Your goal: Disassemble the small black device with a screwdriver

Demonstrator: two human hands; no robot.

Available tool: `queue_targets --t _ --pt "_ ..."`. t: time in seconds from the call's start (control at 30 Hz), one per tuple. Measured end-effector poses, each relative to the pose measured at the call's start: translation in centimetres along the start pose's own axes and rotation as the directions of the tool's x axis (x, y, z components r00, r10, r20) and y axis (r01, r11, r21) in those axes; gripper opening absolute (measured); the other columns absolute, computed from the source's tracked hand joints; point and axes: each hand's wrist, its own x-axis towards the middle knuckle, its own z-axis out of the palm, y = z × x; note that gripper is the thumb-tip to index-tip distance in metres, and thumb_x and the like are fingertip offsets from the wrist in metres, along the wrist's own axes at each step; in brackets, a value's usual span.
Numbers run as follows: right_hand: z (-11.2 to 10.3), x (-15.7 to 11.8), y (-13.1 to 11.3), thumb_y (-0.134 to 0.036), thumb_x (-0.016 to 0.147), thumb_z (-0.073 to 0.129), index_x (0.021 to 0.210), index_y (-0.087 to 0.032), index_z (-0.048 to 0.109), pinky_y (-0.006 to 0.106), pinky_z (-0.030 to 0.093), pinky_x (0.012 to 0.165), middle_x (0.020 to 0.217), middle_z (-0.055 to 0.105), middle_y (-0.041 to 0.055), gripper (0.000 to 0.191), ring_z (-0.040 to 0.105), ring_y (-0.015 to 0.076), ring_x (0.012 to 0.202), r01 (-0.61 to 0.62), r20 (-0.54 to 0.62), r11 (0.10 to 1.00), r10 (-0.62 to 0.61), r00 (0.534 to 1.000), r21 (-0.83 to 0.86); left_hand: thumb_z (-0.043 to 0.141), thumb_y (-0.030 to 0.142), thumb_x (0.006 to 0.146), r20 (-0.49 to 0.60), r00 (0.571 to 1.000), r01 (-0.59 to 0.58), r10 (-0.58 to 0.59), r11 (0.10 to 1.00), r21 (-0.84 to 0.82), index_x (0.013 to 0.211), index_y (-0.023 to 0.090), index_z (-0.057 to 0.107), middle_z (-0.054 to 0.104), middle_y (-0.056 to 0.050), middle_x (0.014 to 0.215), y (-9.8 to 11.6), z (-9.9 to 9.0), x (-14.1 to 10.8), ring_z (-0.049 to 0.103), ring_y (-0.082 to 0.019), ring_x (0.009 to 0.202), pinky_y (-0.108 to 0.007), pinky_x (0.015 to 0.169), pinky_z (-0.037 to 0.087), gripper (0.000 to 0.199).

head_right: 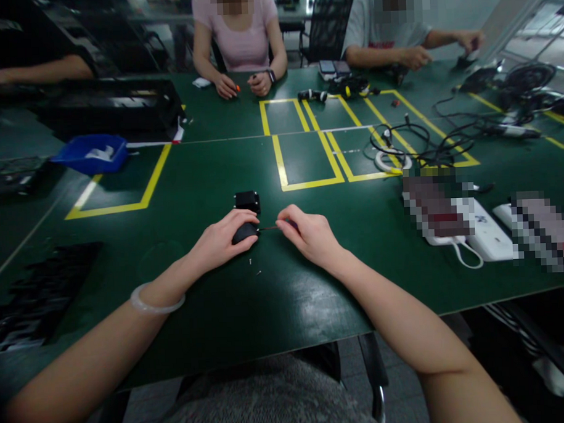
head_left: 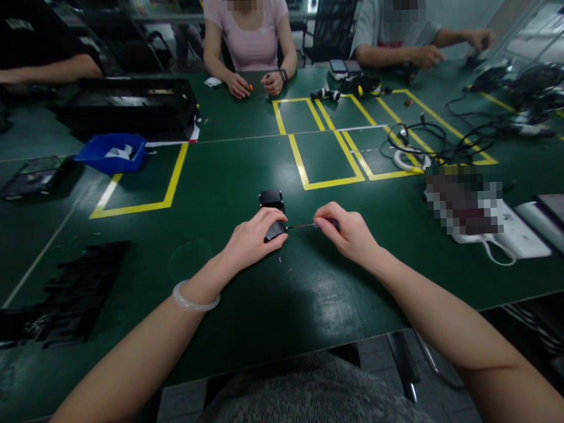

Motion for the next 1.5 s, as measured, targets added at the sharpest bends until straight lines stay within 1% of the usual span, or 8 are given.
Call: queue_targets --t 0.17,0.4,0.6,0.8,1.0,1.2,1.4,1.5 --pt "0.04 -0.05 -0.07 -0.028 0.098 0.048 0.110 -0.021 0.055 0.027 0.048 0.067 0.086 0.068 0.0033 0.016 0.066 0.0159 0.073 0.021 -0.022 1.000 -0.021 1.000 -0.014 0.055 0.039 0.093 0.003 1.000 0.005 -0.005 1.000 -0.005 0.122 0.026 0.054 0.055 -0.005 0.137 0.08 -0.05 0.04 0.062 -0.027 0.118 -0.042 0.091 0.056 0.031" --pt "0.04 0.05 0.10 -0.032 0.099 0.048 0.098 -0.022 0.057 0.023 0.046 0.062 0.079 0.067 0.0008 0.014 0.064 0.0130 0.065 0.053 -0.008 0.999 -0.053 0.999 -0.003 0.055 0.039 0.093 -0.009 1.000 -0.007 0.007 1.000 -0.012 0.122 0.026 0.055 0.056 -0.005 0.137 -0.09 0.13 0.03 0.062 -0.026 0.118 -0.043 0.096 0.054 0.032" --pt "0.03 -0.01 0.03 -0.028 0.098 0.048 0.111 -0.021 0.055 0.026 0.049 0.068 0.087 0.068 0.0035 0.016 0.066 0.0156 0.074 0.055 -0.031 0.998 -0.056 0.998 -0.002 0.056 0.039 0.093 -0.003 1.000 0.000 0.000 1.000 -0.007 0.122 0.026 0.054 0.056 -0.005 0.137 -0.12 0.11 0.04 0.062 -0.027 0.118 -0.042 0.092 0.056 0.031" --pt "-0.05 0.05 0.12 -0.034 0.099 0.048 0.096 -0.022 0.058 0.024 0.045 0.062 0.078 0.067 0.0008 0.016 0.063 0.0132 0.064 0.032 0.002 0.999 -0.032 0.999 -0.014 0.055 0.039 0.094 -0.001 1.000 -0.002 0.002 1.000 0.001 0.123 0.026 0.054 0.055 -0.004 0.137 -0.14 0.10 -0.03 0.062 -0.026 0.118 -0.042 0.093 0.055 0.032" --pt "0.09 0.05 0.00 -0.028 0.098 0.047 0.110 -0.022 0.056 0.026 0.049 0.068 0.087 0.069 0.0034 0.016 0.066 0.0157 0.074 0.038 -0.043 0.999 -0.038 0.998 -0.001 0.056 0.038 0.093 -0.002 1.000 0.000 0.000 1.000 -0.002 0.122 0.027 0.053 0.055 -0.004 0.137 -0.16 0.14 0.03 0.063 -0.026 0.117 -0.042 0.092 0.056 0.031" --pt "-0.03 0.09 0.20 -0.034 0.099 0.049 0.096 -0.022 0.058 0.024 0.046 0.062 0.077 0.067 0.0009 0.015 0.063 0.0134 0.065 0.022 0.002 1.000 -0.022 1.000 -0.014 0.055 0.039 0.093 -0.003 1.000 0.000 0.000 1.000 -0.010 0.122 0.027 0.054 0.056 -0.004 0.137 -0.10 0.07 0.01 0.062 -0.027 0.118 -0.042 0.091 0.056 0.032" --pt "0.12 0.02 0.11 -0.029 0.098 0.048 0.110 -0.022 0.056 0.026 0.049 0.067 0.086 0.068 0.0030 0.016 0.066 0.0159 0.074 0.033 -0.038 0.999 -0.033 0.999 -0.002 0.055 0.039 0.093 -0.013 1.000 -0.009 0.009 1.000 -0.011 0.122 0.026 0.054 0.056 -0.005 0.136 -0.15 0.13 0.02 0.062 -0.026 0.119 -0.042 0.094 0.055 0.031" --pt "0.07 0.02 0.10 -0.032 0.098 0.049 0.106 -0.022 0.057 0.026 0.048 0.065 0.084 0.068 0.0029 0.015 0.065 0.0156 0.071 0.032 -0.034 0.999 -0.032 0.999 -0.009 0.055 0.039 0.093 -0.011 1.000 -0.007 0.006 1.000 -0.010 0.122 0.026 0.054 0.056 -0.005 0.137 -0.16 0.16 -0.02 0.062 -0.026 0.119 -0.042 0.095 0.054 0.031"
